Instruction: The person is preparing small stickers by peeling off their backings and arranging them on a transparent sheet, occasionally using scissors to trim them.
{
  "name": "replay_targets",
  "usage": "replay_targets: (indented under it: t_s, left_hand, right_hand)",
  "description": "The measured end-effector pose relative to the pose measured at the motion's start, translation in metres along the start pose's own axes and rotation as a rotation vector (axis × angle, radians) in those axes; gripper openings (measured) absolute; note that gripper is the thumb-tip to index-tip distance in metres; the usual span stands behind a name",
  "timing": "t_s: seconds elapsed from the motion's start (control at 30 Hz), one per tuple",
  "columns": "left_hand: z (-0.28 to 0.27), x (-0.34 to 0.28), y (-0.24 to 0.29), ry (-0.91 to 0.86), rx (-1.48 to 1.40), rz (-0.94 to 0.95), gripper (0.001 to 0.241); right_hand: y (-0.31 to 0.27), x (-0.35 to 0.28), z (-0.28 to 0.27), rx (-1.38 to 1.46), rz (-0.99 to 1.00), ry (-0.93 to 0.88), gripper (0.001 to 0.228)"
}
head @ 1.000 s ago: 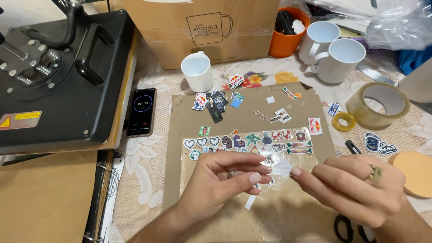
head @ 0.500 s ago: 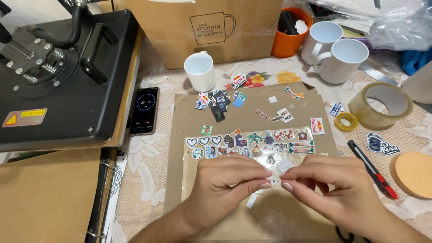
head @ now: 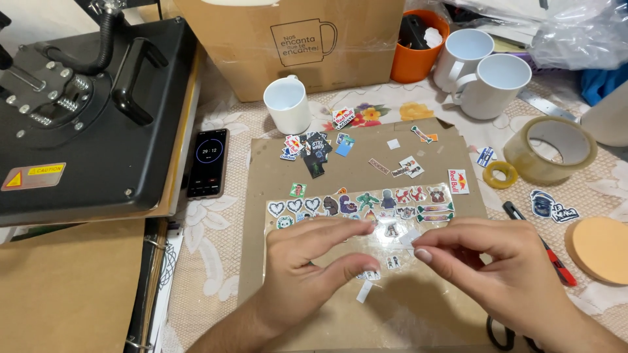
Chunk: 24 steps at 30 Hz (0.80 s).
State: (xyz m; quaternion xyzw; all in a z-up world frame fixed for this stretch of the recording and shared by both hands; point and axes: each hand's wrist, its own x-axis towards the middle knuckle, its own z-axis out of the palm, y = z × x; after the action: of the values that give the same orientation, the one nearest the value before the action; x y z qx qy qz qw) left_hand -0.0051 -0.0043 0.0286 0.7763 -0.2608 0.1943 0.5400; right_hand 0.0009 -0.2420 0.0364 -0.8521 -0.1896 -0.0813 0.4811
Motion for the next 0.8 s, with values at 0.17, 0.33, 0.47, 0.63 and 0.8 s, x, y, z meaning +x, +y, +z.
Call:
replay_targets:
  t_s: [0.17, 0.33, 0.47, 0.63, 0.8]
  left_hand:
    - [0.008, 0.003, -0.006, -0.094, -0.02, 0.118, 0.039]
    - [0.017, 0.002, -0.006, -0.106, -0.131, 0.073, 0.006]
    - [0.02, 0.001, -0.01, -0.015, -0.071, 0.008, 0.006]
    - [0.021, -0.001, -0.014, 0.006, -0.26, -0.175, 0.008]
    - [0.019, 0.0, -0.014, -0.116, -0.396, -0.321, 0.016]
  right_hand:
    - [0.005, -0.001, 0.002, 0.06, 0.073, -0.094, 0.012]
    - [0.007, -0.001, 0.006, 0.101, 0.11, -0.129, 0.015]
    - [0.007, -0.001, 0.003, -0.004, 0.1, -0.047, 0.024]
    - [0.002, -0.002, 0.006, 0.051, -0.005, -0.012, 0.041]
    - [-0.005, 0.001, 0.011, -0.005, -0.179, 0.015, 0.009]
